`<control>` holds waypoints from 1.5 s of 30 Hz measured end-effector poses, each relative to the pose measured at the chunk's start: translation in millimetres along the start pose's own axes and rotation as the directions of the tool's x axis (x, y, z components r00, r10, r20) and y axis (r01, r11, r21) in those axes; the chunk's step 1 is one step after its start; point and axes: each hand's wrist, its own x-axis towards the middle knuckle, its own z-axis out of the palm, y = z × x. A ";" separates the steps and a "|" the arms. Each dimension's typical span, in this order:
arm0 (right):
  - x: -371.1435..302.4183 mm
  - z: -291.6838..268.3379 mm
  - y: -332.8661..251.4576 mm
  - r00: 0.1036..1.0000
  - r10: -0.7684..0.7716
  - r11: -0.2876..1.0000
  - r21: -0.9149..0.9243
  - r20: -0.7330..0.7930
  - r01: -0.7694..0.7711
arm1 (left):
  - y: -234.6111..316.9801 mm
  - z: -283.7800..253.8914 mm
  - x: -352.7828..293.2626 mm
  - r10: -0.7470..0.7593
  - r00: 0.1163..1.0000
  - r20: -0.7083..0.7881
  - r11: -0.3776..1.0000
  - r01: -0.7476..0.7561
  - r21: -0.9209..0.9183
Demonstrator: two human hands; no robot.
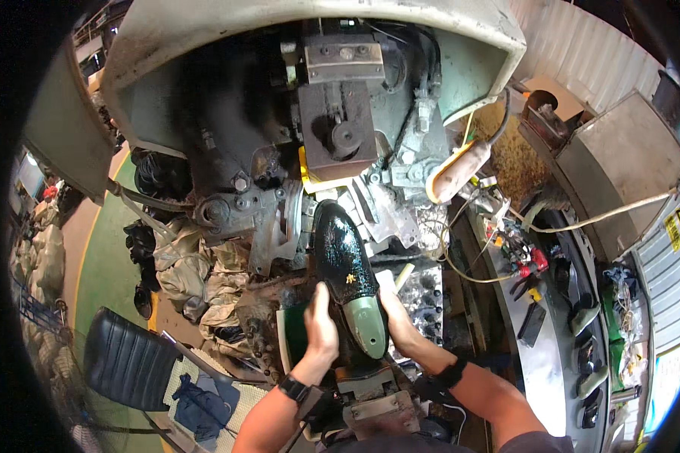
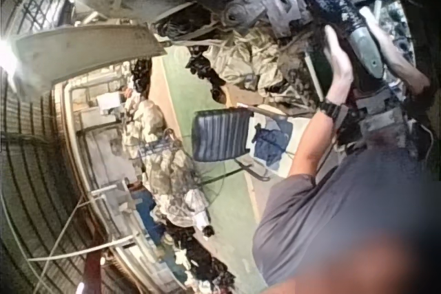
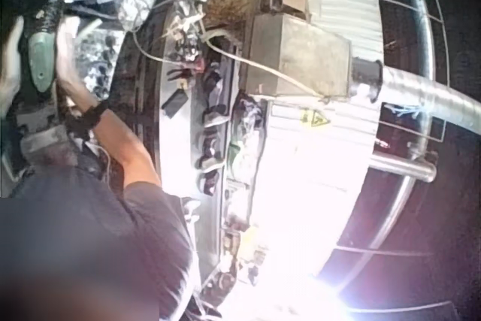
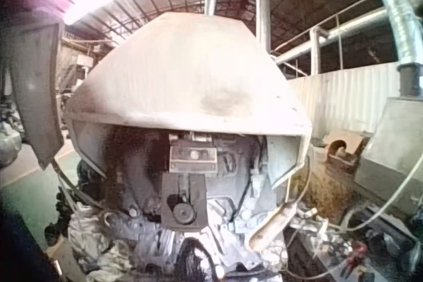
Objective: Using a toe-lasting machine to pull the shoe upper over the last and bond it to the insole.
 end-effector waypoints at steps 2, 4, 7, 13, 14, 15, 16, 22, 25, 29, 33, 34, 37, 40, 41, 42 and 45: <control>-14.0 -34.8 -12.7 0.943 0.327 0.945 -0.047 0.056 -0.325 | 4.1 -58.7 5.3 0.349 0.935 -0.066 0.847 -0.285 0.448; -33.9 -78.4 -26.1 0.985 0.173 0.954 -0.251 0.007 -0.165 | 6.9 -133.3 14.8 0.555 0.792 -0.253 0.655 -0.229 0.720; -50.1 -122.5 -26.4 0.981 0.138 0.989 -0.029 -0.133 -0.144 | -3.7 -233.8 13.7 0.073 0.874 -0.481 0.724 0.285 0.628; -83.5 -162.6 -20.6 0.967 0.106 0.994 0.057 -0.230 -0.095 | -47.5 -274.1 -8.9 0.248 0.812 -0.529 0.632 0.278 0.723; -88.0 -167.6 -20.4 0.924 0.169 0.986 0.044 -0.344 -0.164 | -44.1 -272.2 -12.7 0.128 0.766 -0.630 0.608 0.441 0.660; -95.0 -173.1 -20.3 0.937 0.123 0.992 0.069 -0.327 -0.106 | -40.3 -268.0 -16.1 -0.071 0.864 -0.498 0.709 0.395 0.584; -98.5 -177.0 -19.2 0.937 0.092 0.991 0.122 -0.336 -0.054 | -34.8 -261.7 -19.3 -0.247 0.886 -0.393 0.753 0.431 0.498; -105.3 -185.1 -12.0 0.919 0.114 0.993 0.007 -0.377 -0.120 | 0.5 -187.4 -49.9 0.479 0.754 0.449 -0.246 -0.376 0.893; -93.7 -175.2 -11.4 0.923 0.077 0.996 -0.004 -0.377 -0.084 | -13.5 -144.4 -69.3 -0.021 0.704 0.710 -0.476 -0.632 0.611; -93.4 -158.4 -10.0 0.978 -0.083 0.994 -0.091 -0.189 0.067 | -38.6 -138.6 -63.4 -0.338 0.798 0.499 -0.601 -0.591 0.538; -111.2 -145.6 -8.6 0.969 -0.104 0.967 -0.252 -0.226 0.045 | -72.5 -159.3 -61.3 -0.201 0.865 0.460 -0.323 -0.502 0.802; -114.3 -142.1 -9.8 0.970 -0.136 0.968 -0.234 -0.200 0.088 | -80.8 -161.7 -64.1 -0.040 0.900 0.434 -0.130 -0.435 0.891; -114.6 -126.1 -17.1 0.946 -0.269 0.908 -0.375 -0.180 0.187 | -91.2 -160.5 -79.3 -0.074 0.953 0.295 0.618 -0.189 0.763; -115.4 -105.3 -30.3 0.918 -0.381 0.826 -0.488 -0.111 0.284 | -59.3 -156.6 -101.8 -0.168 0.946 0.278 0.690 -0.088 0.718; -118.1 -97.6 -35.3 0.904 -0.420 0.783 -0.534 -0.077 0.319 | -41.2 -154.2 -115.6 -0.171 0.951 0.258 0.565 -0.120 0.816; -122.8 -90.8 -41.3 0.914 -0.398 0.794 -0.527 -0.076 0.303 | -20.8 -149.9 -128.2 -0.144 0.953 0.265 0.443 -0.177 0.879; -150.7 -65.8 -58.4 0.762 -0.632 0.542 -0.624 0.139 0.563 | 72.9 -155.3 -149.9 0.146 0.973 0.176 0.562 -0.228 0.795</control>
